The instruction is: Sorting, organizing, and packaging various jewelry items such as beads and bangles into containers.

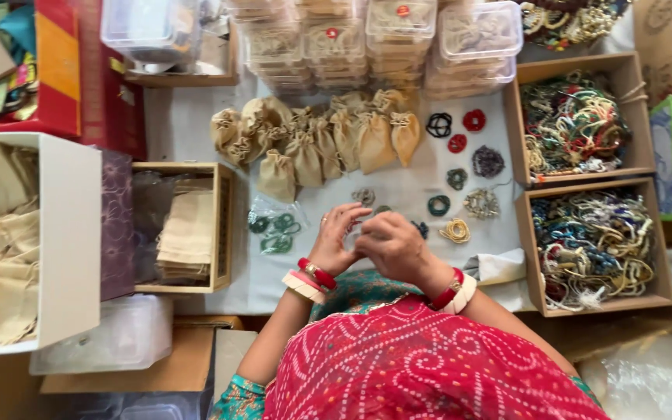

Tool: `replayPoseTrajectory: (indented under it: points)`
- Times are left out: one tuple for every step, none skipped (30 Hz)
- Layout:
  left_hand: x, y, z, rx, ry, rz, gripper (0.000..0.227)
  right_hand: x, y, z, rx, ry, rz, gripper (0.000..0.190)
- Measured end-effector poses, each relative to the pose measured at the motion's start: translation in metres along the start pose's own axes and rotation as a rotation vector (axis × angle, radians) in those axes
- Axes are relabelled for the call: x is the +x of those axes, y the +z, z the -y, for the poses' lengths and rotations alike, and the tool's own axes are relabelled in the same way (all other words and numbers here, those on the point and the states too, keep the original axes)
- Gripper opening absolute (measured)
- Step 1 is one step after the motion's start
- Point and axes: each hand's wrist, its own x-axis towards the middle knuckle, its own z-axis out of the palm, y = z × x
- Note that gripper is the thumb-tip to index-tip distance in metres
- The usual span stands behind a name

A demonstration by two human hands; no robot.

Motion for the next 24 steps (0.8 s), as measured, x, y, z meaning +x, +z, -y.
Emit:
replayPoseTrajectory:
  points:
    - [-0.003,0.008,0.011,-0.007,0.003,0.007,0.062,-0.002,-0.001,-0.001,-0.007,0.008,0.001,0.018]
    - [-0.009,0.014,0.023,-0.091,0.033,0.033,0.057,-0.004,0.000,-0.001,0.040,0.025,0.037,0.016]
    - [-0.016,0.019,0.035,-0.176,0.063,0.059,0.053,-0.005,0.001,0.000,0.087,0.042,0.073,0.015]
    - [-0.021,0.023,0.044,-0.174,0.055,0.055,0.053,-0.007,0.004,-0.001,0.095,0.040,0.077,0.015]
    - [-0.026,0.026,0.053,-0.224,-0.013,0.063,0.044,-0.008,0.006,-0.002,0.134,0.108,0.019,0.015]
    - [-0.030,0.030,0.062,-0.273,-0.081,0.069,0.034,-0.009,0.008,-0.004,0.172,0.173,-0.038,0.016]
    - [-0.027,0.027,0.060,-0.270,-0.088,0.062,0.034,-0.008,0.009,-0.007,0.180,0.169,-0.033,0.016]
    - [-0.025,0.024,0.059,-0.252,-0.147,0.013,0.030,-0.008,0.010,-0.010,0.228,0.244,-0.020,0.017]
    - [-0.023,0.021,0.057,-0.233,-0.207,-0.035,0.026,-0.008,0.011,-0.013,0.275,0.320,-0.006,0.019]
    - [-0.021,0.015,0.056,-0.230,-0.212,-0.042,0.026,-0.008,0.015,-0.018,0.282,0.315,-0.001,0.019]
    - [-0.020,0.009,0.056,-0.185,-0.260,-0.107,0.028,-0.008,0.018,-0.022,0.305,0.473,0.018,0.022]
    - [-0.016,0.003,0.055,-0.137,-0.305,-0.172,0.029,-0.007,0.021,-0.028,0.326,0.628,0.036,0.026]
    - [-0.017,-0.001,0.057,-0.133,-0.306,-0.179,0.029,-0.015,0.032,-0.037,0.331,0.621,0.039,0.026]
    - [-0.017,-0.006,0.060,-0.070,-0.293,-0.230,0.030,-0.023,0.043,-0.045,0.204,0.557,0.111,0.021]
    - [-0.018,-0.010,0.062,-0.007,-0.280,-0.280,0.032,-0.030,0.053,-0.054,0.078,0.490,0.181,0.016]
    - [-0.019,-0.012,0.062,-0.004,-0.284,-0.283,0.032,-0.027,0.057,-0.049,0.082,0.487,0.183,0.016]
    - [-0.019,-0.012,0.062,0.031,-0.247,-0.302,0.032,-0.024,0.061,-0.045,0.015,0.468,0.252,0.019]
    - [-0.020,-0.013,0.062,0.064,-0.210,-0.320,0.032,-0.022,0.065,-0.041,-0.054,0.449,0.321,0.023]
    - [-0.021,-0.010,0.062,0.065,-0.214,-0.323,0.032,-0.022,0.070,-0.041,-0.050,0.447,0.324,0.023]
    - [-0.022,-0.008,0.063,0.072,-0.220,-0.326,0.031,-0.023,0.075,-0.042,-0.087,0.394,0.306,0.028]
    - [-0.023,-0.005,0.063,0.078,-0.227,-0.329,0.031,-0.023,0.080,-0.042,-0.123,0.341,0.288,0.033]
    - [-0.024,-0.003,0.063,0.080,-0.229,-0.331,0.031,-0.025,0.085,-0.047,-0.120,0.339,0.289,0.033]
    - [-0.026,-0.002,0.063,0.079,-0.246,-0.329,0.030,-0.028,0.089,-0.051,-0.138,0.316,0.310,0.025]
    - [-0.026,0.001,0.063,0.077,-0.261,-0.328,0.030,-0.030,0.093,-0.056,-0.157,0.293,0.331,0.017]
